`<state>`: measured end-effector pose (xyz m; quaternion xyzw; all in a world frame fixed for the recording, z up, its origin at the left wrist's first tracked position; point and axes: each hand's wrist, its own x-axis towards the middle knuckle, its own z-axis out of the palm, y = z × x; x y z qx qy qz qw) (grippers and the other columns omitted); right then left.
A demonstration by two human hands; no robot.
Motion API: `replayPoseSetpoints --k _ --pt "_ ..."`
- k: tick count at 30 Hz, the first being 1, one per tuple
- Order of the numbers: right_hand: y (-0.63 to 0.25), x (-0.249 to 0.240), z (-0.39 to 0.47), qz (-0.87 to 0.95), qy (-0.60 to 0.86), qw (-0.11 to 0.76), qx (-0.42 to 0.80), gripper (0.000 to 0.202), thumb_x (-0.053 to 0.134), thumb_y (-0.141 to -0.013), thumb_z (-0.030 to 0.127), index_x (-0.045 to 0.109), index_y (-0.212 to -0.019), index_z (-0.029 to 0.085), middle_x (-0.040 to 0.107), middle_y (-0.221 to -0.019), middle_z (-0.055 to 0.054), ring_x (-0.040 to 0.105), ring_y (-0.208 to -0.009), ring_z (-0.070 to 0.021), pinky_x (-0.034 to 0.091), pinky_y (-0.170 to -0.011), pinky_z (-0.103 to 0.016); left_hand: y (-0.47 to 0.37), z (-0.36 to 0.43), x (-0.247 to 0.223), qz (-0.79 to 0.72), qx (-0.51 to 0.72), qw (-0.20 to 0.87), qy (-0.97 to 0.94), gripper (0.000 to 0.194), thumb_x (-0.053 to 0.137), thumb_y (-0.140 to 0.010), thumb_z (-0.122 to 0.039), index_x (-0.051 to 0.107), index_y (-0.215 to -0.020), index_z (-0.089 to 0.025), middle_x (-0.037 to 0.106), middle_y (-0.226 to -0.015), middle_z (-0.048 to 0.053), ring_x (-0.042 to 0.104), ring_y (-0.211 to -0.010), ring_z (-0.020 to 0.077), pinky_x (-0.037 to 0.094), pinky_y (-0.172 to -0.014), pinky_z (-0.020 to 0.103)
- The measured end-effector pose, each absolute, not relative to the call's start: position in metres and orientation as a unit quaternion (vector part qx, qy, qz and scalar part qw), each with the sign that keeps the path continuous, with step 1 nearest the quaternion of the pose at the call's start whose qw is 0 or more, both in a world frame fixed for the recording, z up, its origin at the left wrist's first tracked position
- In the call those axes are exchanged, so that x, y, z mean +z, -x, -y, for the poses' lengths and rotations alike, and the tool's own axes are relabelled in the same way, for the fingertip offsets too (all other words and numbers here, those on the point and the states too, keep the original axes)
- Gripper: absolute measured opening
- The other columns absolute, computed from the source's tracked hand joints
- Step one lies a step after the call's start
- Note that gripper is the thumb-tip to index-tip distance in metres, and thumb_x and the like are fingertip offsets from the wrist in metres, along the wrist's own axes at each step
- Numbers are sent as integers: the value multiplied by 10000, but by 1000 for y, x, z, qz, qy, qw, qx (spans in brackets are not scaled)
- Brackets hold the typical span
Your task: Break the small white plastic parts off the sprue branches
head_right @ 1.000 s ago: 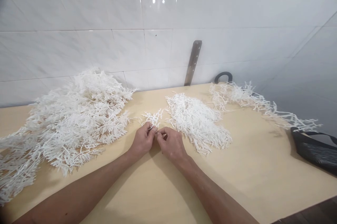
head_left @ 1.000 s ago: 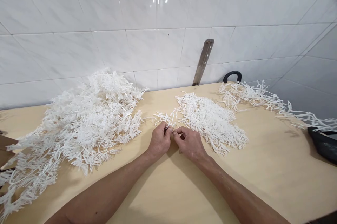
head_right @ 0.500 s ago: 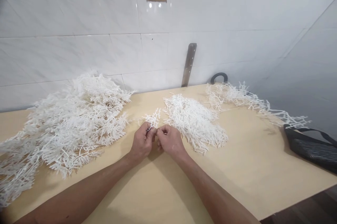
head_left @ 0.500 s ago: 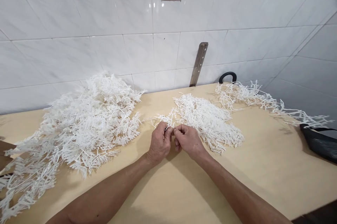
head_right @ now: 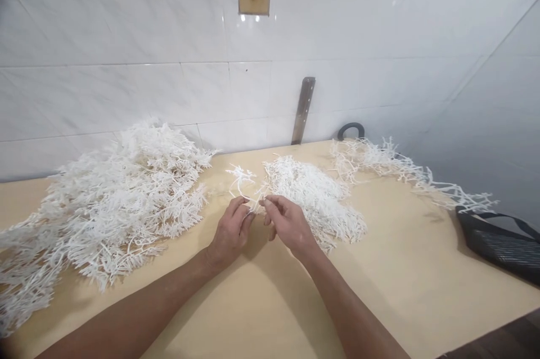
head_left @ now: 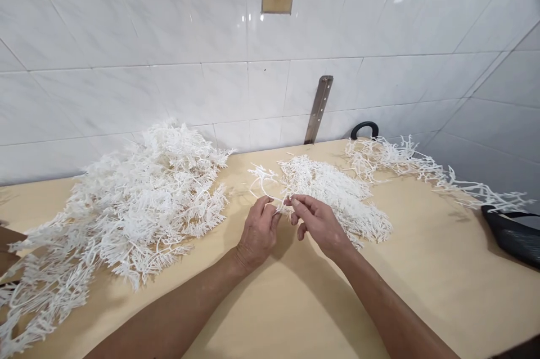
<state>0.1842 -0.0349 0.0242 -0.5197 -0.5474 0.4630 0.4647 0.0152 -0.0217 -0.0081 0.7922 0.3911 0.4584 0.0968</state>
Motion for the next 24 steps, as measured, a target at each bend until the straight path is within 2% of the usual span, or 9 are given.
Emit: replayPoseSetpoints --k 4,7,13,19,22,24 --pt "-177 25 36 594 493 431 468 442 572 -881 572 619 -1059 170 598 -678 3 603 -587 -160 509 -434 -247 -18 25 -10 -387 450 56 -803 151 452 -940 -138 580 -871 -181 560 -1248 153 582 -1103 242 522 -920 405" --pt "-170 19 33 610 497 422 451 415 536 -908 568 618 -1032 181 612 -675 9 594 -508 -148 493 -421 -257 -20 25 -8 -367 449 29 -814 123 478 -939 -165 598 -920 -176 560 -1253 143 574 -1107 239 526 -931 417" --pt "-168 16 23 640 512 425 384 411 509 -937 529 555 -697 198 595 -594 7 567 -434 -133 466 -457 -261 -18 25 -7 -380 431 -6 -818 189 445 -918 -88 601 -972 -180 561 -1235 149 564 -1143 246 526 -947 422" --pt "-173 31 12 684 498 407 345 328 487 -956 442 635 -815 186 598 -674 -1 576 -461 -117 499 -460 -241 -14 20 -13 -414 400 14 -818 210 476 -864 -66 580 -1004 -182 532 -1293 156 523 -1214 286 505 -977 462" --pt "-170 39 9 682 477 422 360 283 505 -948 416 643 -856 187 597 -681 4 605 -485 -118 527 -466 -230 -12 16 -17 -423 369 29 -827 222 456 -829 -28 570 -948 -176 551 -1253 149 552 -1138 271 511 -938 450" --pt "-166 41 7 674 461 437 377 262 518 -941 401 644 -854 188 590 -678 9 615 -500 -117 535 -460 -220 -11 15 -18 -446 355 20 -821 198 471 -826 -39 574 -930 -173 583 -1138 141 565 -1052 270 517 -874 433"
